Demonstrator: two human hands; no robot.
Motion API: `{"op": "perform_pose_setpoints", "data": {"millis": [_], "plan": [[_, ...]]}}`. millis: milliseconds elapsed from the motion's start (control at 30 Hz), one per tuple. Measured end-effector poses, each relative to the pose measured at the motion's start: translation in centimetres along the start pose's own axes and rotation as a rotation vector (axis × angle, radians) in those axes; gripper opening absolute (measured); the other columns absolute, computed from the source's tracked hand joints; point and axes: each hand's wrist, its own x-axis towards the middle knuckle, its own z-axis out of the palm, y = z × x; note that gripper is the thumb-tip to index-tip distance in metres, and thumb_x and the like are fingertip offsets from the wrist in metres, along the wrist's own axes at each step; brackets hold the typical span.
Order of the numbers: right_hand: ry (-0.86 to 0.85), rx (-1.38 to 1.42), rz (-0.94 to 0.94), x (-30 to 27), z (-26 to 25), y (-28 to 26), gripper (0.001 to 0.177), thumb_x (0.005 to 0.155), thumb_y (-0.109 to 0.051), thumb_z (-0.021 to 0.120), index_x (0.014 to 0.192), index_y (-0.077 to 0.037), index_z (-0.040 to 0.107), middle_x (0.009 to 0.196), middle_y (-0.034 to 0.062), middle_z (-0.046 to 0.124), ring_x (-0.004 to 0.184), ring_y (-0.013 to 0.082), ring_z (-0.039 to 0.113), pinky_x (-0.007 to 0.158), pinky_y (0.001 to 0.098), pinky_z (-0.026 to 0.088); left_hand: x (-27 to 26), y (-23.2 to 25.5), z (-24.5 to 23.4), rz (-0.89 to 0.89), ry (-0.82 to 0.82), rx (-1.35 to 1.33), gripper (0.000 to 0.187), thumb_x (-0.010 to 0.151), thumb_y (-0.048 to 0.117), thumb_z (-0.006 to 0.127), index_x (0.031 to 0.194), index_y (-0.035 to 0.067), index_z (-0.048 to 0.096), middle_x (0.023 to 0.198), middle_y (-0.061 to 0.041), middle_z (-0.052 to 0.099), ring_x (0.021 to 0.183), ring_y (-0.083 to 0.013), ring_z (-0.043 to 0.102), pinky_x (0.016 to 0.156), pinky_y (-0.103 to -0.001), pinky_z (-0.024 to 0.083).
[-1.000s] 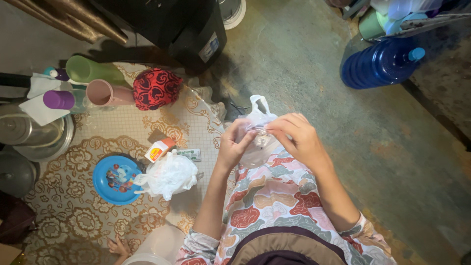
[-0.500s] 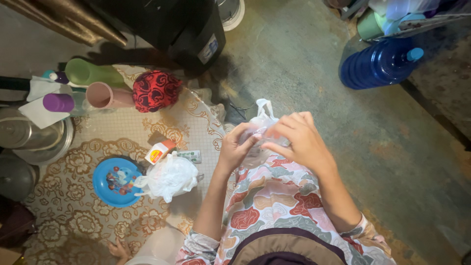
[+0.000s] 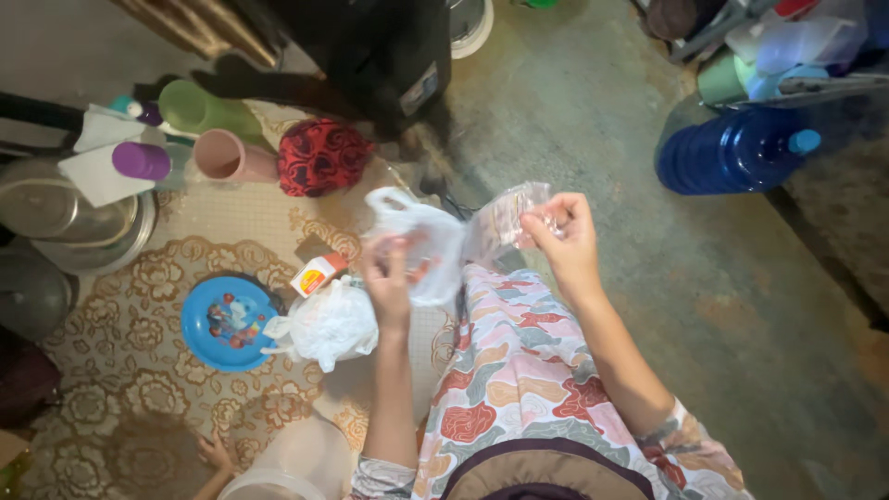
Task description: The person takes several strips of medicine out of their original boxes and places them into a plastic bag.
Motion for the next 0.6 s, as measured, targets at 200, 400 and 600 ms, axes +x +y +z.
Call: {"op": "perform_pose_setpoints", "data": {"millis": [200,400,600], "plan": [[-0.136,-0.244,0.069,4.1,3.8,9.7,0.052,0.100,-0.003,0.080,0.141,-0.010,0.049,0.113,0.0113,0.080,0.100,0.0186,0.082,0.079,0.0315,0.069,1.2,1.2,-6.2,0.195,0.269,0.386,0.019,0.115,0.022,0.073,0.127,0.008,0.072,0.112,0.001,0.066,0.093,-0.0108,0.050,0.084,-0.026,0.045],[-0.589,-0.862,-0.313,4.8,7.9,16.1,0.030,0.097,-0.007,0.084,0.124,-0.012,0.072,0.112,0.0134,0.086,0.099,0.0266,0.085,0.084,0.0401,0.066,1.9,1.3,-9.0,0.239,0.253,0.387,0.021,0.114,0.022,0.073,0.127,0.006,0.073,0.121,0.000,0.071,0.107,-0.0121,0.061,0.097,-0.029,0.052],[-0.655,-1.085,-0.346,5.6,11.6,16.8,0.042,0.093,-0.015,0.087,0.132,-0.011,0.072,0.128,0.0132,0.080,0.117,0.0368,0.076,0.096,0.0476,0.060,1.7,0.3,-10.2,0.223,0.221,0.417,0.023,0.113,0.021,0.073,0.128,0.003,0.074,0.122,-0.004,0.075,0.115,-0.0149,0.067,0.106,-0.031,0.053]]}}
